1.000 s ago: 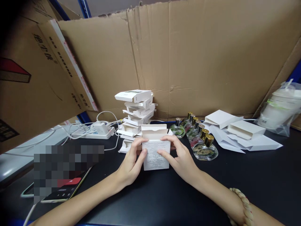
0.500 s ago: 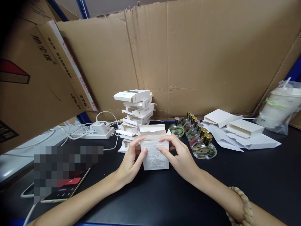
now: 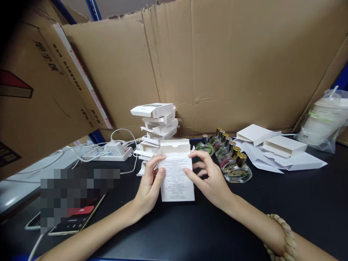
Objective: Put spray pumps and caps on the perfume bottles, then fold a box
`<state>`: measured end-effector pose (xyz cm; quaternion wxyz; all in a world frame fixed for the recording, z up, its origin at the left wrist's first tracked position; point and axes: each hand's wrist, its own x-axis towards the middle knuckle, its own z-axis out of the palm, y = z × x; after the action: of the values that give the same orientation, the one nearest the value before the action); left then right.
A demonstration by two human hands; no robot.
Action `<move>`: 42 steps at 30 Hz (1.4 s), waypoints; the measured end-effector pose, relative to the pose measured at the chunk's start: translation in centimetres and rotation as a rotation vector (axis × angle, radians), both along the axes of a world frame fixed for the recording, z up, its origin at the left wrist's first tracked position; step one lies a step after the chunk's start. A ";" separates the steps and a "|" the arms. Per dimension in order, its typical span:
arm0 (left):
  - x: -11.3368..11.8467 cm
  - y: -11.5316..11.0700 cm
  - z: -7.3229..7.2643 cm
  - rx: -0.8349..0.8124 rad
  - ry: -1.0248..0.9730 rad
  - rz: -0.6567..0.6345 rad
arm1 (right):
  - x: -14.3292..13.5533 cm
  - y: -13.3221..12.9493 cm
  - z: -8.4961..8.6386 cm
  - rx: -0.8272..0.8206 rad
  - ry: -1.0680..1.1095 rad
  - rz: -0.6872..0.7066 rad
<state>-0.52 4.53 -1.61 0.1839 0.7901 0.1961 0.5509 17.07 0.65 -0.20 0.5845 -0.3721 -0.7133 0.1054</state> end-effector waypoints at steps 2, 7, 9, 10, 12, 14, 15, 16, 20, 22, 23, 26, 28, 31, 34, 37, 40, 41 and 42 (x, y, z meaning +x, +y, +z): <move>0.0 -0.2 0.1 -0.050 -0.013 -0.034 | 0.0 0.1 -0.1 0.013 0.024 0.005; 0.6 -0.5 1.1 -0.440 -0.203 -0.161 | 0.1 0.0 0.0 -0.063 0.095 0.036; 0.7 -0.4 1.7 -0.639 -0.301 -0.192 | 0.3 -0.1 0.1 -0.072 0.046 0.099; 0.8 -0.4 1.9 -0.726 -0.339 -0.203 | 0.5 -0.2 0.1 -0.061 0.007 0.138; 0.8 -0.4 2.3 -0.861 -0.392 -0.217 | 0.6 -0.3 0.2 -0.034 -0.084 0.207; 0.9 -0.5 2.5 -0.950 -0.407 -0.215 | 0.6 -0.4 0.1 -0.011 -0.162 0.243; 0.9 -0.7 2.5 -0.983 -0.403 -0.207 | 0.5 -0.4 0.0 -0.001 -0.190 0.248; 0.9 -0.8 2.5 -1.011 -0.394 -0.196 | 0.5 -0.5 0.0 0.005 -0.209 0.246; 1.0 -1.0 1.9 -1.042 -0.332 -0.160 | 0.0 -0.9 -0.3 -0.026 -0.255 0.216; 0.9 -0.8 1.5 -1.027 -0.302 -0.155 | -0.1 -1.1 -0.3 -0.048 -0.276 0.196; 0.9 -0.6 1.4 -1.024 -0.289 -0.153 | -0.2 -1.2 -0.3 -0.051 -0.283 0.187; 1.0 -0.5 1.1 -1.018 -0.252 -0.142 | -0.3 -1.3 -0.1 -0.021 -0.298 0.162; 1.0 -0.5 1.1 -0.995 -0.229 -0.141 | -0.5 -1.3 -0.1 0.029 -0.302 0.150; 1.1 -0.6 1.1 -0.931 -0.208 -0.154 | -0.6 -1.5 0.1 0.090 -0.318 0.138; 1.0 -0.4 1.2 -0.831 -0.147 -0.148 | -0.5 -1.5 0.0 0.062 -0.374 0.110; 0.7 0.0 1.2 -0.657 -0.081 -0.111 | 0.0 -1.0 -0.3 -0.038 -0.434 0.102; 0.6 0.5 0.9 -0.491 -0.075 -0.091 | 0.5 -0.3 -0.7 -0.049 -0.401 0.149; 0.6 0.6 0.6 -0.438 -0.075 -0.078 | 0.6 0.0 -0.8 -0.041 -0.365 0.141; 0.6 0.6 0.4 -0.379 -0.073 -0.058 | 0.6 0.2 -0.9 -0.037 -0.322 0.119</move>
<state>0.03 5.17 -1.21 0.3521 0.7261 0.2666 0.5270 17.69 0.81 -1.07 0.4484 -0.3519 -0.8165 0.0919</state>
